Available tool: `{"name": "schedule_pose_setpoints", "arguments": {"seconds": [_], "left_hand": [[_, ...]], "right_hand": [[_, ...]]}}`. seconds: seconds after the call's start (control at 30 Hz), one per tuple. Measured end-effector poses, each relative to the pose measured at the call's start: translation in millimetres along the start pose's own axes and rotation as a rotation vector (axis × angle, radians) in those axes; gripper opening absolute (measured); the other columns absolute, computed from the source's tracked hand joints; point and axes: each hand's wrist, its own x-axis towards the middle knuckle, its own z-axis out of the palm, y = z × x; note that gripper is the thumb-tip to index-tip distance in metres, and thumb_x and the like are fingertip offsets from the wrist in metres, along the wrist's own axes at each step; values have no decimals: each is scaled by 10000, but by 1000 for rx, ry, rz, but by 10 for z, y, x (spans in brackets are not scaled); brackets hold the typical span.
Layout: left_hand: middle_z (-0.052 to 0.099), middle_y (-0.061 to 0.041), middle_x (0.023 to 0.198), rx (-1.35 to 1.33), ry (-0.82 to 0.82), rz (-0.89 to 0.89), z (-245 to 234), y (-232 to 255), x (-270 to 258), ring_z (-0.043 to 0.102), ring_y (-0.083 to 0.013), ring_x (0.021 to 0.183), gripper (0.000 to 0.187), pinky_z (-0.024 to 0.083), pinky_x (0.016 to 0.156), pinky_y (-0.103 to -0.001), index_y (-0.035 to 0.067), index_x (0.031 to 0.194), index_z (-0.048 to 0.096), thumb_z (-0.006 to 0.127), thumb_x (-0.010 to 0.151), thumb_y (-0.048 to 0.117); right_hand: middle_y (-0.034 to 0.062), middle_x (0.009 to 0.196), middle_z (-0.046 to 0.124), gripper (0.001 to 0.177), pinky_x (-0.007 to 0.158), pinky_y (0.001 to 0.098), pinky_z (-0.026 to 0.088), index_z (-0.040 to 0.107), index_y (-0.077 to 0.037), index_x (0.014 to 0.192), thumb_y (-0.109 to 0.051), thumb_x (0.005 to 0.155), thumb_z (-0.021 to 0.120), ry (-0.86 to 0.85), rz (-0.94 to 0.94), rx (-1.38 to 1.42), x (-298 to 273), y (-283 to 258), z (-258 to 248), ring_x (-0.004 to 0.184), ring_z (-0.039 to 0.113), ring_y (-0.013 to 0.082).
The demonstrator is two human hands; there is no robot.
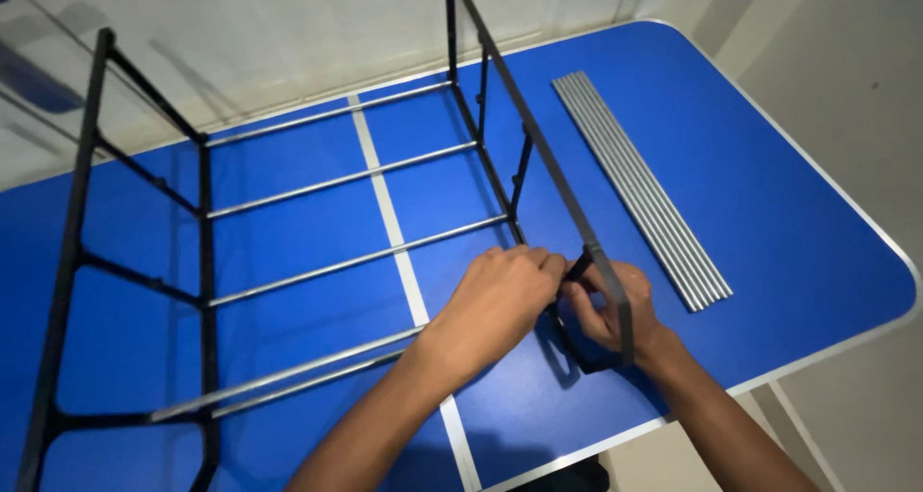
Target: The person assembles a metal frame by inserting silver rods into black ladder-like side frames on a blue table. They repeatedly insert and remove rods, aligning the frames and securing the rods in place.
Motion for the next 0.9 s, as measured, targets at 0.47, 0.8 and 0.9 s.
{"name": "schedule_pose_setpoints", "arguments": {"seconds": [0.47, 0.8, 0.9], "left_hand": [[663, -225, 1022, -137, 172, -135, 516, -242, -42, 700, -425, 862, 160, 573, 727, -498, -45, 1022, 626, 611, 909, 66], [675, -224, 977, -155, 236, -106, 575, -327, -187, 713, -411, 813, 200, 586, 698, -479, -50, 984, 631, 618, 945, 146], [670, -232, 953, -138, 254, -91, 601, -323, -175, 715, -414, 809, 200, 588, 710, -480, -63, 975, 627, 618, 929, 131]], "right_hand": [[146, 742, 624, 132, 557, 389, 486, 652, 18, 964, -52, 859, 613, -77, -64, -7, 76, 475, 248, 584, 615, 274], [159, 878, 677, 152, 695, 401, 534, 655, 34, 1040, -44, 955, 557, -41, -145, 35, -64, 445, 453, 771, 679, 308], [163, 841, 664, 157, 673, 403, 516, 668, 36, 1025, -35, 930, 565, -53, -100, -2, -89, 475, 467, 741, 660, 301]]}}
